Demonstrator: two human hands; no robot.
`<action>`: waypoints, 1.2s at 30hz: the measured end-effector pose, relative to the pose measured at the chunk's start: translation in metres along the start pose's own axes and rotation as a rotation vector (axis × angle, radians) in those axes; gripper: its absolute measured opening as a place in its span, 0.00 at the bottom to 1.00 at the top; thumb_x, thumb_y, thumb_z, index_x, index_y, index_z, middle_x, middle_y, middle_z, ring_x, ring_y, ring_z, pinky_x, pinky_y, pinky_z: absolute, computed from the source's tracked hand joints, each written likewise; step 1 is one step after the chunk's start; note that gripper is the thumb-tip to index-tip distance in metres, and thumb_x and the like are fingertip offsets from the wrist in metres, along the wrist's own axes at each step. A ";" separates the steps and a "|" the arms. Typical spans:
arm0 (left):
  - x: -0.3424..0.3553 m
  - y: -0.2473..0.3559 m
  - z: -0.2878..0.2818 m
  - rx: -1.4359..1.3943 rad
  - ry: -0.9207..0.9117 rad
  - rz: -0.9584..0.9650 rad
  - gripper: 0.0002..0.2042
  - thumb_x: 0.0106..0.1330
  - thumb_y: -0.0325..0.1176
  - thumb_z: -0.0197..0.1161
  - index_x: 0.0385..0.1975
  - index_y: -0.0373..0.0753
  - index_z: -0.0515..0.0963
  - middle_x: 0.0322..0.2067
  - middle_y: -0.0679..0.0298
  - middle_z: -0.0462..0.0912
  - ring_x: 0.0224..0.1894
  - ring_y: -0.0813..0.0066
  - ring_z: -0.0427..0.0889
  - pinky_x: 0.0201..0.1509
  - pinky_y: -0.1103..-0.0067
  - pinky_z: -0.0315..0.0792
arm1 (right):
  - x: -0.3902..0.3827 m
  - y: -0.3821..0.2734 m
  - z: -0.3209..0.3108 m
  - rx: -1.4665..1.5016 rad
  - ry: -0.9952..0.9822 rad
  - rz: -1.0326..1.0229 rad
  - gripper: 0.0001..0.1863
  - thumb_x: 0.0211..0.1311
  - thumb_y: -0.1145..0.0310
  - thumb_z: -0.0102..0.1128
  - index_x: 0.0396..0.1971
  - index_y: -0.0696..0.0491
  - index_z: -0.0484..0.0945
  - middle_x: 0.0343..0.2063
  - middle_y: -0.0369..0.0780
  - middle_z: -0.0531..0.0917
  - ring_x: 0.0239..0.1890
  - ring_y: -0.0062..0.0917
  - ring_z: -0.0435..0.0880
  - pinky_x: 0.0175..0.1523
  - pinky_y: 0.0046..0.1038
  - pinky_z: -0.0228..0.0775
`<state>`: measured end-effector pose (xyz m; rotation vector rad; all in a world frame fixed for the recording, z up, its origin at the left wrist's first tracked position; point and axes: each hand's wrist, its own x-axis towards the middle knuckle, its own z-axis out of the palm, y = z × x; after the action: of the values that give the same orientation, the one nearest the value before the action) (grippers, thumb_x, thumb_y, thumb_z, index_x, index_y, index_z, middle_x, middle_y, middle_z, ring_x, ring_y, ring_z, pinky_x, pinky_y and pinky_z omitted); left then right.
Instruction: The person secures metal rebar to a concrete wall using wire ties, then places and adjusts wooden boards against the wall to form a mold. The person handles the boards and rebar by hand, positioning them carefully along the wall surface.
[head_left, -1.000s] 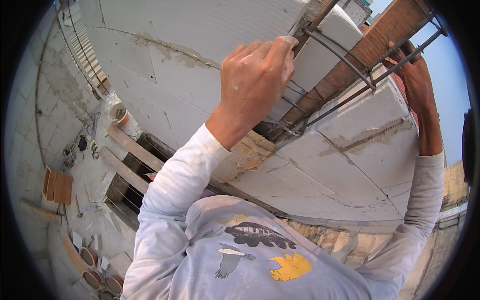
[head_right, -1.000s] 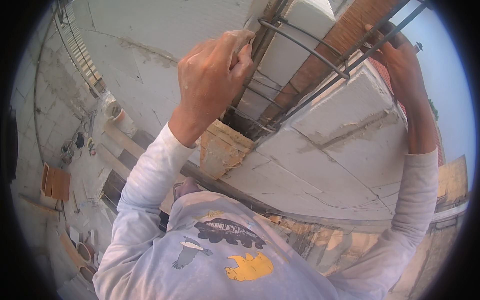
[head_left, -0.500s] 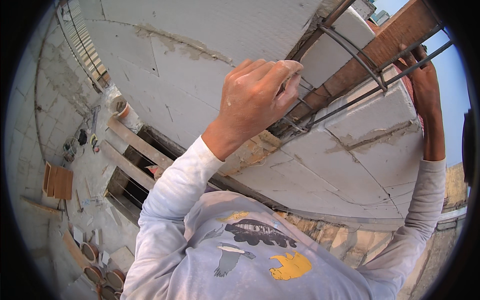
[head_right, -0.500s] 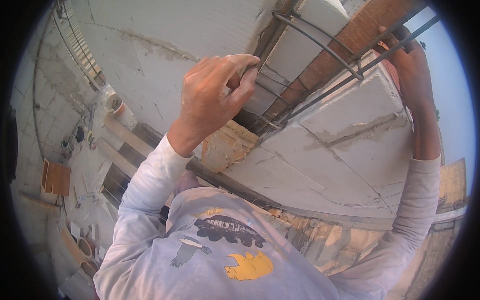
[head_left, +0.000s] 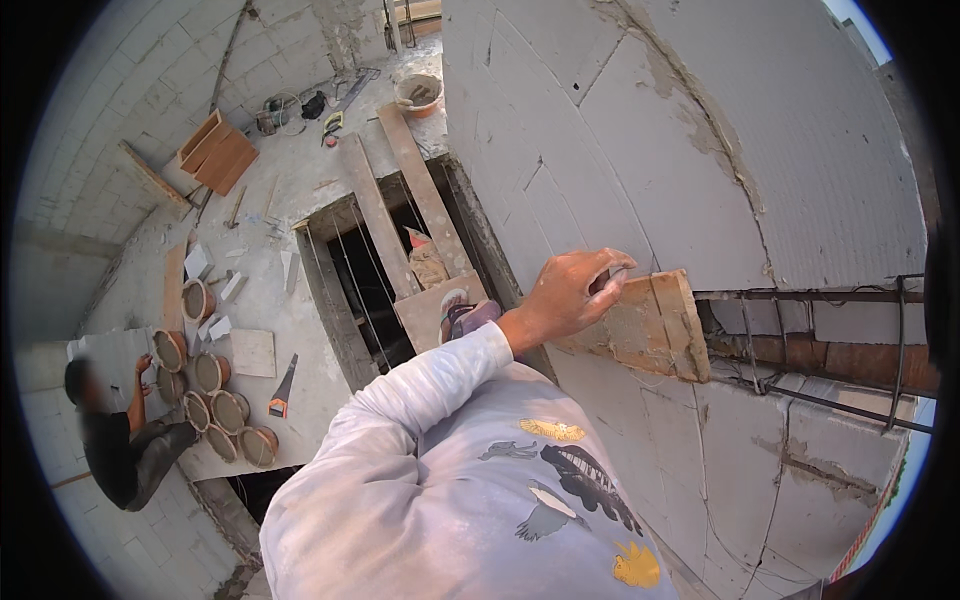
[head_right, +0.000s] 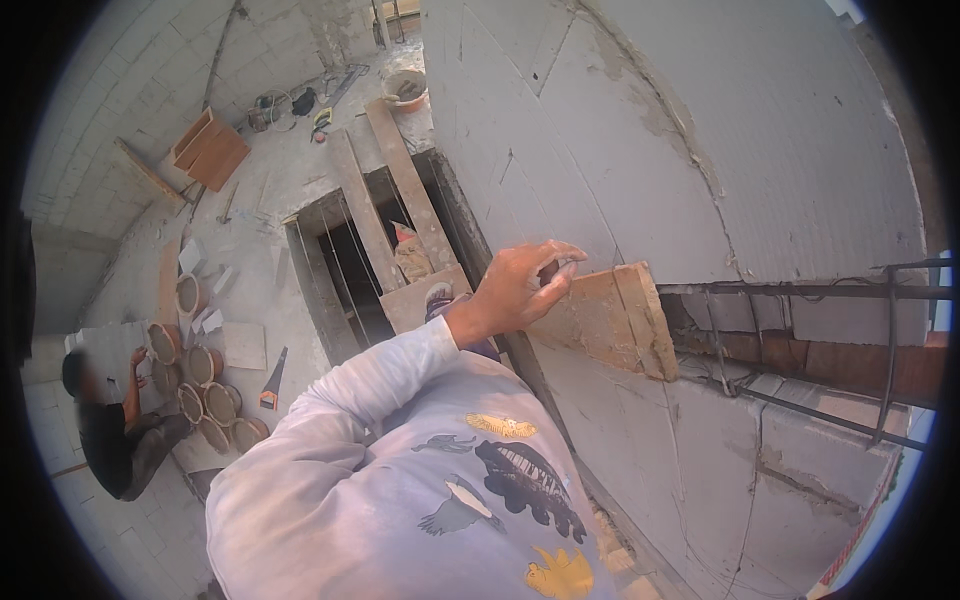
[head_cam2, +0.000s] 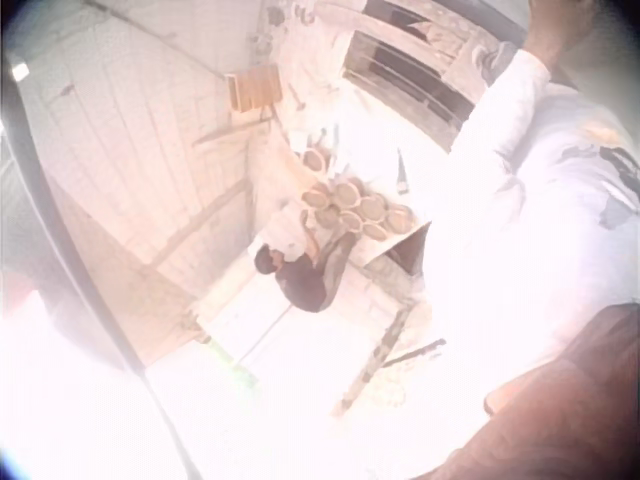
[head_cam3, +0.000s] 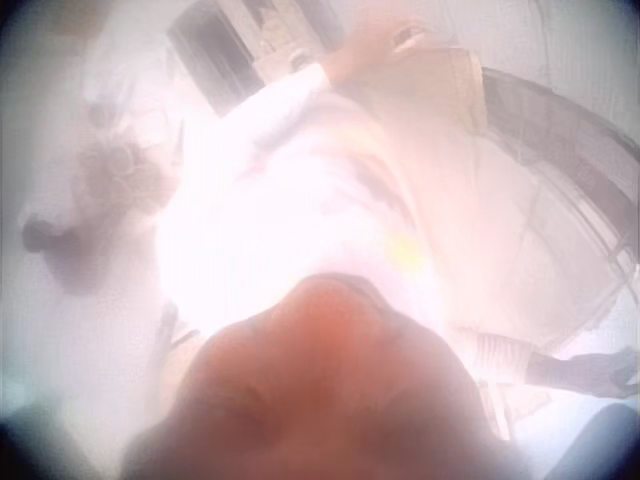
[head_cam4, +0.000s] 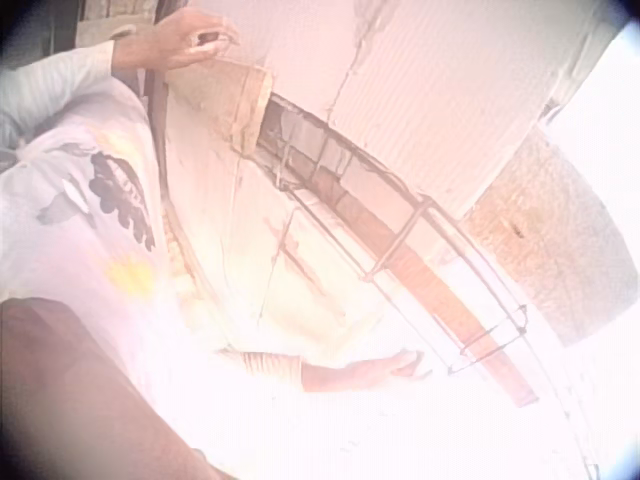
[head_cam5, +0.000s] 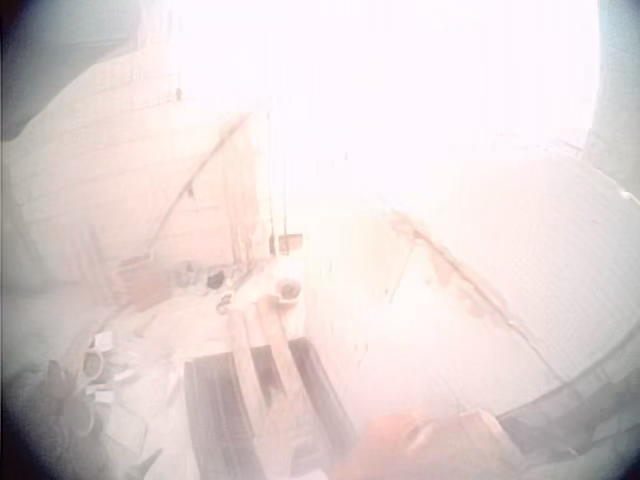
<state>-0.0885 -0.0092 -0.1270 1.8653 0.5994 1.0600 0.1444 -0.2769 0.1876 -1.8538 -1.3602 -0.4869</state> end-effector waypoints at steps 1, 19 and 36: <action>-0.018 -0.022 -0.010 0.040 -0.025 -0.151 0.10 0.70 0.33 0.63 0.48 0.41 0.82 0.28 0.57 0.85 0.28 0.60 0.83 0.36 0.69 0.77 | -0.005 -0.003 0.022 0.145 -0.105 -0.011 0.33 0.73 0.50 0.57 0.68 0.59 0.69 0.56 0.49 0.80 0.61 0.37 0.81 0.67 0.38 0.72; -0.286 -0.257 -0.082 0.295 0.456 -1.232 0.15 0.69 0.43 0.60 0.46 0.40 0.83 0.44 0.48 0.87 0.49 0.44 0.84 0.56 0.56 0.76 | -0.034 -0.079 0.368 0.794 -1.265 0.374 0.40 0.72 0.45 0.61 0.66 0.65 0.67 0.49 0.49 0.80 0.53 0.38 0.84 0.60 0.39 0.78; -0.582 -0.164 0.084 0.161 0.765 -1.892 0.21 0.67 0.50 0.63 0.47 0.40 0.85 0.46 0.48 0.88 0.51 0.46 0.85 0.55 0.62 0.78 | -0.109 -0.123 0.537 0.883 -1.545 0.210 0.26 0.80 0.58 0.53 0.65 0.64 0.70 0.48 0.46 0.81 0.49 0.29 0.84 0.58 0.33 0.80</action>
<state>-0.3168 -0.3973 -0.5397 0.2333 2.2068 0.2421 -0.0801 0.0814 -0.1818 -1.3682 -1.6964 1.7289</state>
